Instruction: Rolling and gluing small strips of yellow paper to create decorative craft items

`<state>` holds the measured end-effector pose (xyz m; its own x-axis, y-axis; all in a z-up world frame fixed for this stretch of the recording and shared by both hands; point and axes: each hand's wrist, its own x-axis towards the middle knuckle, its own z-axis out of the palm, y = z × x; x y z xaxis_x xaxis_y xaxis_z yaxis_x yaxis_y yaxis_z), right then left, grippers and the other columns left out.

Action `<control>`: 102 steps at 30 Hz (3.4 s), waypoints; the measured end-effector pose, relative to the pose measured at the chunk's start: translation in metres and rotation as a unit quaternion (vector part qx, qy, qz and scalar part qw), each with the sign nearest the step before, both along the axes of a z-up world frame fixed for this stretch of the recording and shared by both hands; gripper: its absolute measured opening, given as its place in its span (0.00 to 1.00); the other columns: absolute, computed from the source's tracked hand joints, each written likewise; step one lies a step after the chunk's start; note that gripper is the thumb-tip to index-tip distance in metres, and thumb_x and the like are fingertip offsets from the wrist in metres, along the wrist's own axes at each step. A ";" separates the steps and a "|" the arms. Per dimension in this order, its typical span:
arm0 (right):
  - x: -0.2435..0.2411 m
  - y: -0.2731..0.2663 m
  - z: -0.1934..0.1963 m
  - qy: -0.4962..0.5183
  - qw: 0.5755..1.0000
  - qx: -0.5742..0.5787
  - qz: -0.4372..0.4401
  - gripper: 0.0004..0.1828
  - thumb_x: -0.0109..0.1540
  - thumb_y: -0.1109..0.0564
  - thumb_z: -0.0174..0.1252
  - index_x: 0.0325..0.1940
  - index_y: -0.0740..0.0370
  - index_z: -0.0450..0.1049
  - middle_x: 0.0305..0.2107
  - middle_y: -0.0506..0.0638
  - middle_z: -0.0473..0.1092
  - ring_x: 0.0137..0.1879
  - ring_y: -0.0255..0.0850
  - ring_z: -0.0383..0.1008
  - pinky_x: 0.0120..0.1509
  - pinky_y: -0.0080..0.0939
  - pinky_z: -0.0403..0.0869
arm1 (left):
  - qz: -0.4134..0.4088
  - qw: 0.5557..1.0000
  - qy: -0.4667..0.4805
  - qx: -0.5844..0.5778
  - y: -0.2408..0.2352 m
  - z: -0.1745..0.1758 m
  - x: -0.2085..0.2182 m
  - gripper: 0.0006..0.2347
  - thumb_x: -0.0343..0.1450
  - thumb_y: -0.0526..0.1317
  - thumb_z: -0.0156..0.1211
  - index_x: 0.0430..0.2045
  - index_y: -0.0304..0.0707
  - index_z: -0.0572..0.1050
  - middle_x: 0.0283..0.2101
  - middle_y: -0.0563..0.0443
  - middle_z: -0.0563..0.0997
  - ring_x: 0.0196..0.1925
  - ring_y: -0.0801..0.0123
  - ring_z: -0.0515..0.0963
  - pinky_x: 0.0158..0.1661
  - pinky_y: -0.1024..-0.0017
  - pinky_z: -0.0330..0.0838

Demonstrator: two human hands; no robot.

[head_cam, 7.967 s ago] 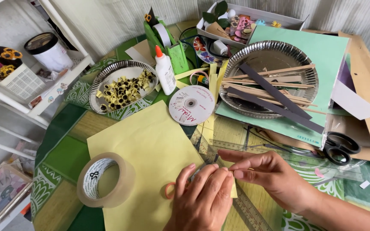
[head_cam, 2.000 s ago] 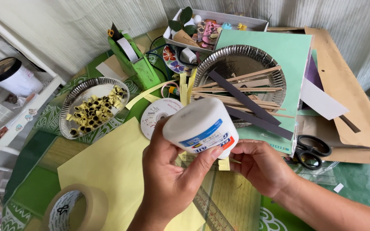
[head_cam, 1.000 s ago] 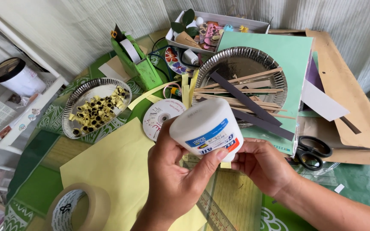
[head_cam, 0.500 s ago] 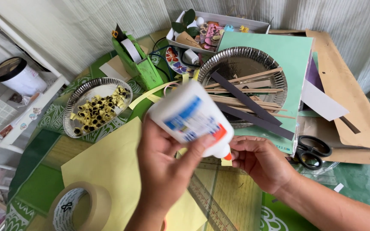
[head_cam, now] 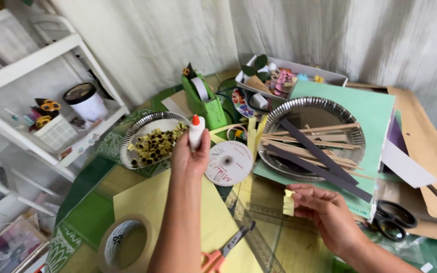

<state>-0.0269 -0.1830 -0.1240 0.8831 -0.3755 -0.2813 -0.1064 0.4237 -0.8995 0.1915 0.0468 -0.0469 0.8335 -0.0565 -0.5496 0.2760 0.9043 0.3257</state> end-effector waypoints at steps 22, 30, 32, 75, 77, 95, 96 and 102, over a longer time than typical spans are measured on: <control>-0.032 0.019 0.063 -0.326 0.908 -0.073 0.253 0.09 0.59 0.63 0.66 0.40 0.60 0.89 0.76 0.60 0.54 0.79 0.57 0.57 0.76 0.70 0.55 | -0.339 0.933 -0.111 -0.055 -0.013 0.025 -0.196 0.15 0.71 0.38 0.63 0.53 0.40 0.78 0.39 0.35 0.81 0.25 0.54 0.83 0.28 0.63 0.84; -0.028 0.008 0.049 -0.329 0.900 0.006 0.286 0.09 0.58 0.59 0.70 0.40 0.62 0.88 0.73 0.66 0.57 0.79 0.53 0.55 0.73 0.63 0.59 | -0.380 0.922 -0.049 -0.060 -0.019 0.027 -0.217 0.16 0.72 0.46 0.63 0.53 0.43 0.80 0.36 0.32 0.81 0.27 0.54 0.83 0.32 0.57 0.85; -0.025 -0.004 0.022 -0.298 0.917 0.037 0.263 0.09 0.57 0.62 0.70 0.40 0.66 0.87 0.57 0.65 0.70 0.63 0.55 0.69 0.65 0.62 0.68 | -0.406 0.908 -0.081 -0.067 -0.016 0.030 -0.219 0.22 0.73 0.48 0.60 0.59 0.38 0.76 0.38 0.30 0.81 0.31 0.51 0.85 0.32 0.60 0.85; -0.050 0.045 0.042 -0.297 0.908 -0.203 0.214 0.10 0.56 0.64 0.70 0.39 0.67 0.91 0.48 0.62 0.84 0.52 0.52 0.84 0.54 0.50 0.78 | -0.054 0.676 -0.555 0.481 0.014 0.054 -0.205 0.04 0.65 0.33 0.72 0.24 0.30 0.82 0.26 0.50 0.78 0.27 0.73 0.75 0.28 0.77 0.71; -0.050 0.046 0.051 -0.294 0.910 -0.142 0.257 0.08 0.56 0.64 0.71 0.37 0.70 0.90 0.46 0.64 0.83 0.50 0.54 0.84 0.53 0.49 0.77 | -0.100 0.680 -0.543 0.483 0.022 0.065 -0.205 0.04 0.65 0.34 0.72 0.24 0.30 0.83 0.26 0.50 0.79 0.27 0.73 0.76 0.28 0.77 0.72; -0.043 0.031 0.029 -0.202 0.881 0.084 0.420 0.12 0.54 0.61 0.73 0.36 0.75 0.87 0.34 0.66 0.84 0.39 0.53 0.85 0.46 0.47 0.79 | -0.261 0.698 -0.600 0.289 0.028 0.032 -0.174 0.08 0.73 0.42 0.65 0.40 0.38 0.82 0.36 0.52 0.79 0.36 0.71 0.75 0.35 0.77 0.72; -0.042 0.033 0.025 -0.254 0.894 0.019 0.368 0.09 0.55 0.68 0.69 0.39 0.72 0.88 0.36 0.64 0.85 0.40 0.53 0.86 0.49 0.52 0.82 | -0.215 0.709 -0.585 0.330 0.025 0.028 -0.173 0.07 0.73 0.40 0.63 0.40 0.38 0.82 0.36 0.50 0.81 0.35 0.71 0.77 0.31 0.78 0.73; -0.046 0.048 0.024 -0.217 0.939 -0.199 0.176 0.11 0.55 0.68 0.67 0.40 0.70 0.89 0.46 0.61 0.85 0.52 0.50 0.86 0.58 0.47 0.83 | -0.044 0.757 -0.493 0.427 0.002 0.028 -0.187 0.08 0.65 0.34 0.72 0.32 0.31 0.81 0.33 0.46 0.86 0.34 0.73 0.84 0.39 0.78 0.83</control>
<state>-0.0732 -0.1352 -0.1002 0.9715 -0.0382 0.2339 0.2357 0.0520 -0.9704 0.0045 0.0489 -0.0189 0.8760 -0.1115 0.4693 -0.4347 0.2391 0.8682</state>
